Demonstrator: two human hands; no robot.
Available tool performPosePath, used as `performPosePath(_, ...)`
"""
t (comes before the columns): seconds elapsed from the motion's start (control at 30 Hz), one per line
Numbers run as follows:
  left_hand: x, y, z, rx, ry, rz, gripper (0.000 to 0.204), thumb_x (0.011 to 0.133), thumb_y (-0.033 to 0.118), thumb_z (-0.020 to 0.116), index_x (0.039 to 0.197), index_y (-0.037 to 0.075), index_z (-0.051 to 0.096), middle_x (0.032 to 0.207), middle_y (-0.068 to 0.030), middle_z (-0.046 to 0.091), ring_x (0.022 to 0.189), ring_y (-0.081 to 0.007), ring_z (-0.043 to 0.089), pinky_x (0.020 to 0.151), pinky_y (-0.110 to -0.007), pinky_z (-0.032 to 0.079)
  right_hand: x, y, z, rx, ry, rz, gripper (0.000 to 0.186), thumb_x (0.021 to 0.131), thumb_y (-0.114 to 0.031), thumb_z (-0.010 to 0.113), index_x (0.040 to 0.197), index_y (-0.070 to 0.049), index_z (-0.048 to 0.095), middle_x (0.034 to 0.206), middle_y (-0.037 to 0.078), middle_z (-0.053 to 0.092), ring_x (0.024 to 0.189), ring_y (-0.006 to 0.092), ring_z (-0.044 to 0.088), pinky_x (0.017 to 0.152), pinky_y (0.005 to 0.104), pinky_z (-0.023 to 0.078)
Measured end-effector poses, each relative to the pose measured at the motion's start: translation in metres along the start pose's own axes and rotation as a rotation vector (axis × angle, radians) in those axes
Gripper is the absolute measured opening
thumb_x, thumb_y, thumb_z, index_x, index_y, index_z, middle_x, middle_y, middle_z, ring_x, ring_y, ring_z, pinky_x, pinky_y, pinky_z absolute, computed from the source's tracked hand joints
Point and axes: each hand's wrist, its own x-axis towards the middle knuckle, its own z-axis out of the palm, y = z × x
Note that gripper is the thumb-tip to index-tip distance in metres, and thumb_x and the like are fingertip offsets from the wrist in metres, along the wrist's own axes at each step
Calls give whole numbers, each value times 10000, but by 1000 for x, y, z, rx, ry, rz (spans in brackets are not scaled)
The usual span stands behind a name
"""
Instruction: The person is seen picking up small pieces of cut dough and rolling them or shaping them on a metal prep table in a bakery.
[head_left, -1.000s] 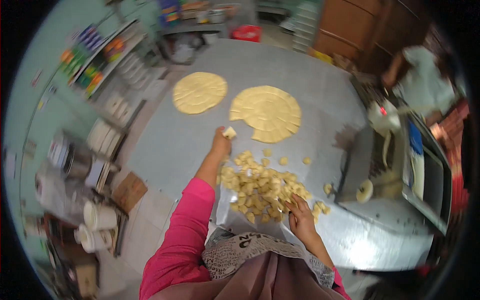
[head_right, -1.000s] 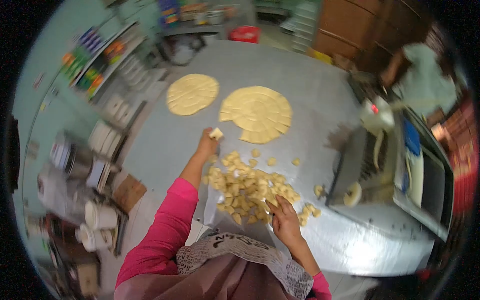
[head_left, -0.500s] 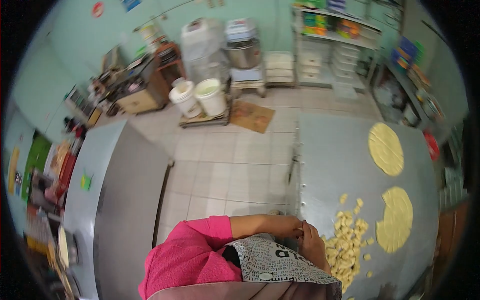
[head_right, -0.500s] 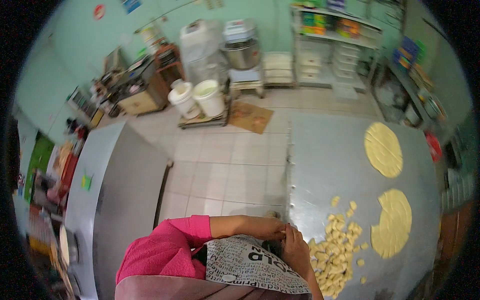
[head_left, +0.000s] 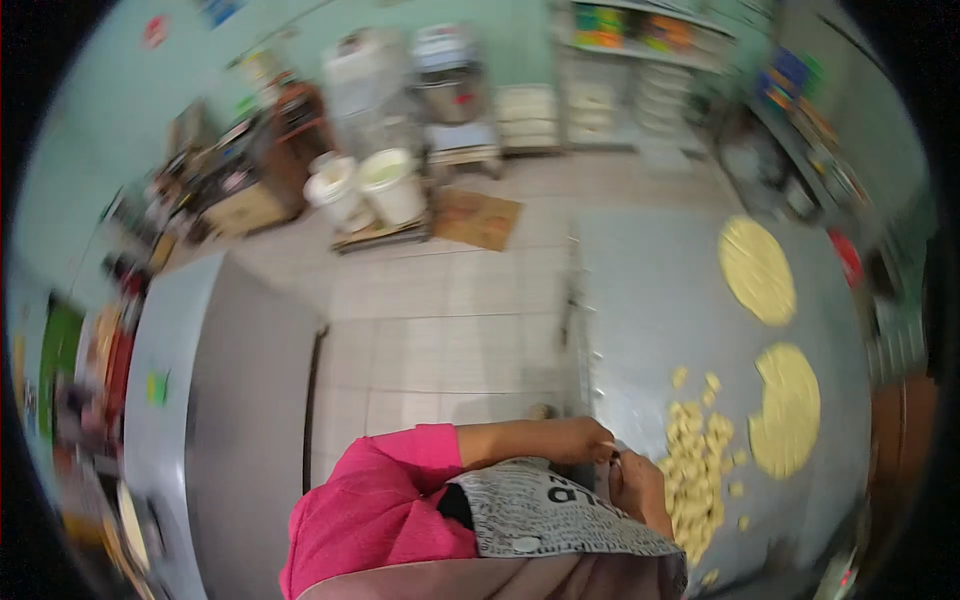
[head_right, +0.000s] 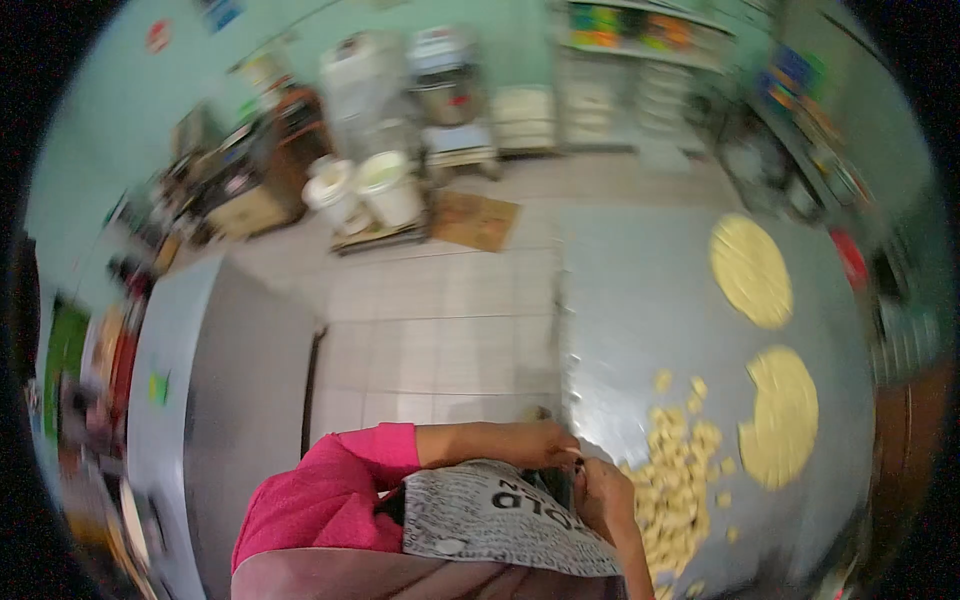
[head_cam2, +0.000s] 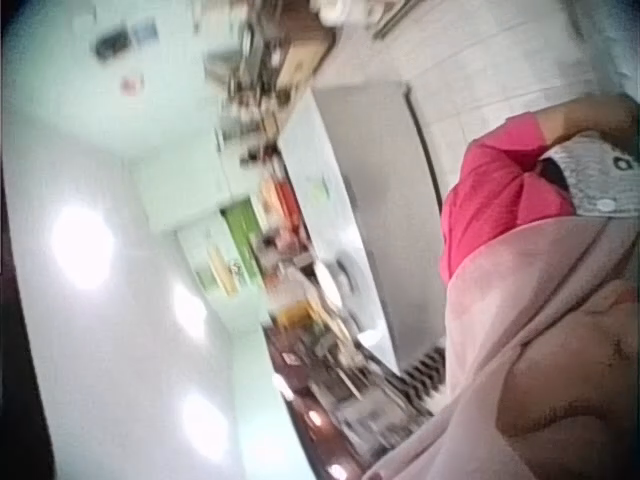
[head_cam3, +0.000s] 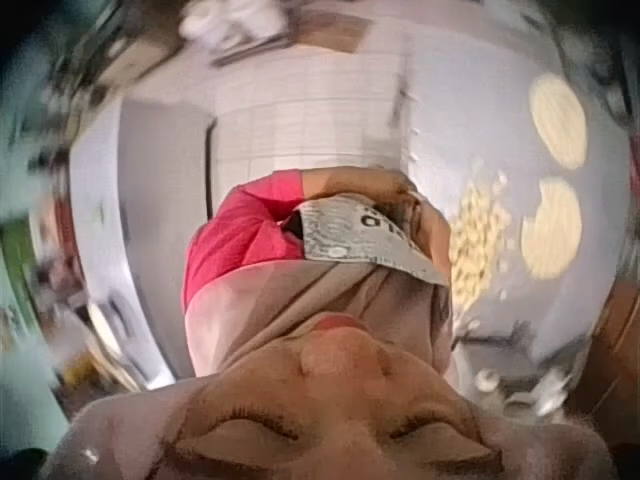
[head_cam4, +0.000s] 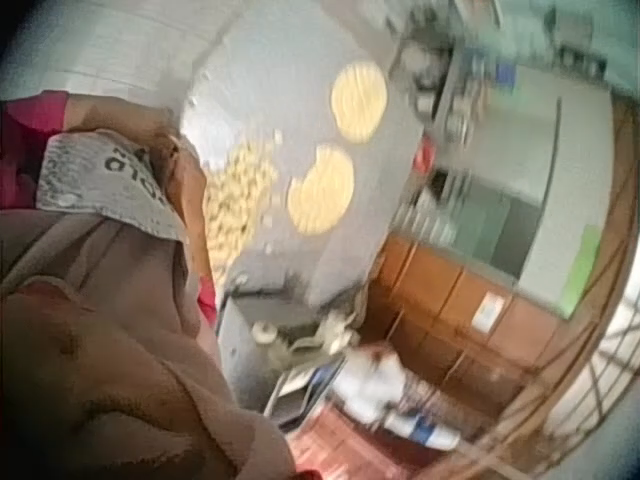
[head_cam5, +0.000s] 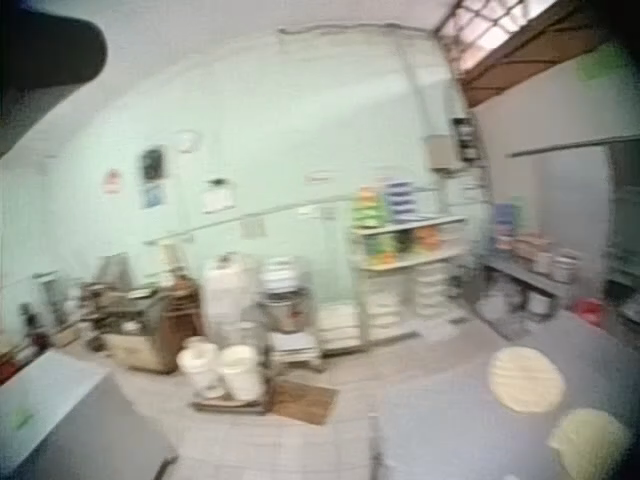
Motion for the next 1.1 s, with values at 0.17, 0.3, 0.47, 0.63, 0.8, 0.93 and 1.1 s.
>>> performPosePath(0.17, 84, -5, 0, 56, -107, -14, 280, 885, 120, 563, 1161, 74, 580, 1098, -176, 614, 1019, -258, 590, 861, -347, 461, -90, 22, -12, 168, 272, 346, 44, 734, -75, 602, 756, -42, 584, 703, 140, 581, 624, 337, 586, 556, 407, 473)
performPosePath(0.3, 145, 34, 100, 248, -316, 601, 388, 866, 150, 608, 1246, 101, 547, 1265, -191, 527, 1185, -291, 495, 936, -343, 429, -174, 36, -22, -72, 505, 841, 147, 748, -29, 577, 884, -28, 633, 809, 143, 616, 811, 346, 584, 728, 428, 460)
performPosePath(0.47, 269, 31, 133, 284, -218, 326, 530, 805, 378, 676, 1194, 39, 557, 1250, -187, 521, 1130, -338, 506, 941, -408, 415, -224, 16, -23, -421, 640, 1044, 436, 723, 7, 555, 1155, -44, 577, 1203, 212, 520, 1147, 387, 464, 984, 474, 337)
performPosePath(0.63, 361, 21, 122, 825, -39, -162, 476, 845, 434, 590, 1070, 16, 574, 1103, -200, 588, 984, -359, 580, 847, -435, 461, -232, 9, 4, -292, 786, 1079, 549, 694, 50, 539, 1234, -49, 542, 1392, 259, 355, 1271, 428, 364, 1056, 481, 294)
performPosePath(0.8, 387, -7, 137, 799, 18, 65, 394, 852, 278, 616, 1127, 10, 528, 1110, -200, 587, 981, -308, 603, 806, -389, 485, -206, 7, 8, -126, 819, 1053, 488, 709, 55, 552, 1188, -29, 574, 1368, 264, 376, 1220, 432, 415, 1000, 452, 370)
performPosePath(0.93, 380, -26, 81, 415, -5, -117, 398, 848, 147, 616, 1202, 13, 492, 1111, -162, 595, 962, -240, 610, 787, -316, 495, -197, 17, -1, -37, 742, 946, 457, 726, 45, 564, 1177, -24, 573, 1358, 257, 392, 1209, 418, 434, 985, 438, 394)
performPosePath(1.1, 275, 23, 100, 3, -480, -120, 396, 863, -3, 516, 1257, 16, 482, 1071, -71, 630, 940, -157, 586, 790, -269, 484, -180, 39, -25, -93, 659, 858, 495, 734, 11, 591, 1225, -18, 531, 1357, 252, 390, 1197, 400, 450, 956, 431, 423)
